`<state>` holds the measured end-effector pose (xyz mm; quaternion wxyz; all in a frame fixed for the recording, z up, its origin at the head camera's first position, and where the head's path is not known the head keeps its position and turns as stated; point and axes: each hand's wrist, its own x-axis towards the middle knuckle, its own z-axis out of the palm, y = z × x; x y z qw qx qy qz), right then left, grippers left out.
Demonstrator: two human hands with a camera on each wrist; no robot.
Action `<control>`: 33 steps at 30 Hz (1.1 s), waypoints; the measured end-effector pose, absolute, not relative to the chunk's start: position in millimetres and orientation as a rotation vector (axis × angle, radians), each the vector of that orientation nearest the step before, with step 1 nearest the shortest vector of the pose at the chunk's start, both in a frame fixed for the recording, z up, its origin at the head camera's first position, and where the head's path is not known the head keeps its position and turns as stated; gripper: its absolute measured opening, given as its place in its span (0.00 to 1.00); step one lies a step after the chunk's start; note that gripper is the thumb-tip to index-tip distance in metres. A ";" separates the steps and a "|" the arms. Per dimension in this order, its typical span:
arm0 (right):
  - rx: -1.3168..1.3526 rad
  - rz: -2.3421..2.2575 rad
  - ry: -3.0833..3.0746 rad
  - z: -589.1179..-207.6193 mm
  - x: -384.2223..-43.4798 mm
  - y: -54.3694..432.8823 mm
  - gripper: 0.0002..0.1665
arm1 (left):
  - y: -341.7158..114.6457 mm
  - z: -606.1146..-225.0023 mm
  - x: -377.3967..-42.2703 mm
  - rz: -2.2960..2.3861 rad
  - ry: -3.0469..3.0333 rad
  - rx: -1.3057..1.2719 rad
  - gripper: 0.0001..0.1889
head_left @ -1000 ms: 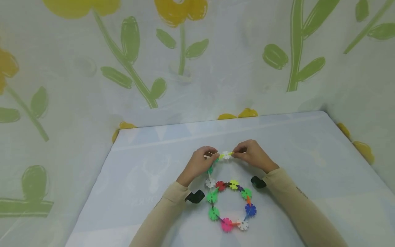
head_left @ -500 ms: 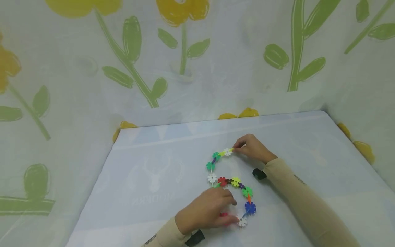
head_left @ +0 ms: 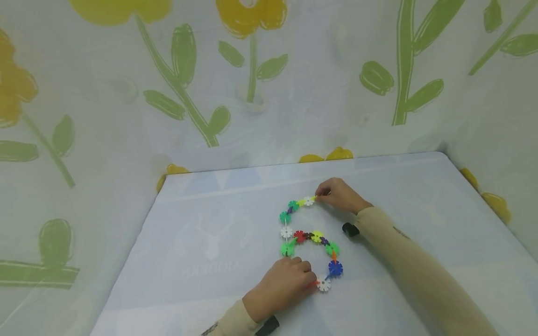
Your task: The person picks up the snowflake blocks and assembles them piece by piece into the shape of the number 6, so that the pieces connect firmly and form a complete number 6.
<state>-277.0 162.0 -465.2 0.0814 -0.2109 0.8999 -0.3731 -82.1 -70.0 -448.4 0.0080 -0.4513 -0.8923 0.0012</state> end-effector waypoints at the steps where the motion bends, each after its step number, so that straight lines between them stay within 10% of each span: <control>1: -0.623 -1.102 2.695 -464.6 -279.2 160.9 0.03 | -71.3 -449.2 -83.8 0.005 -2.788 -1.390 0.04; 15: -0.512 -1.014 2.746 -462.4 -298.4 153.1 0.06 | -83.3 -458.1 -101.6 -0.093 -2.759 -1.269 0.04; 20: -0.458 -1.022 2.720 -458.1 -294.0 158.3 0.14 | -90.1 -455.9 -104.3 -0.215 -2.703 -1.234 0.18; 33: -0.499 -1.551 3.040 -379.1 -242.0 193.4 0.19 | -168.6 -380.1 -164.2 -0.435 -2.448 -0.566 0.24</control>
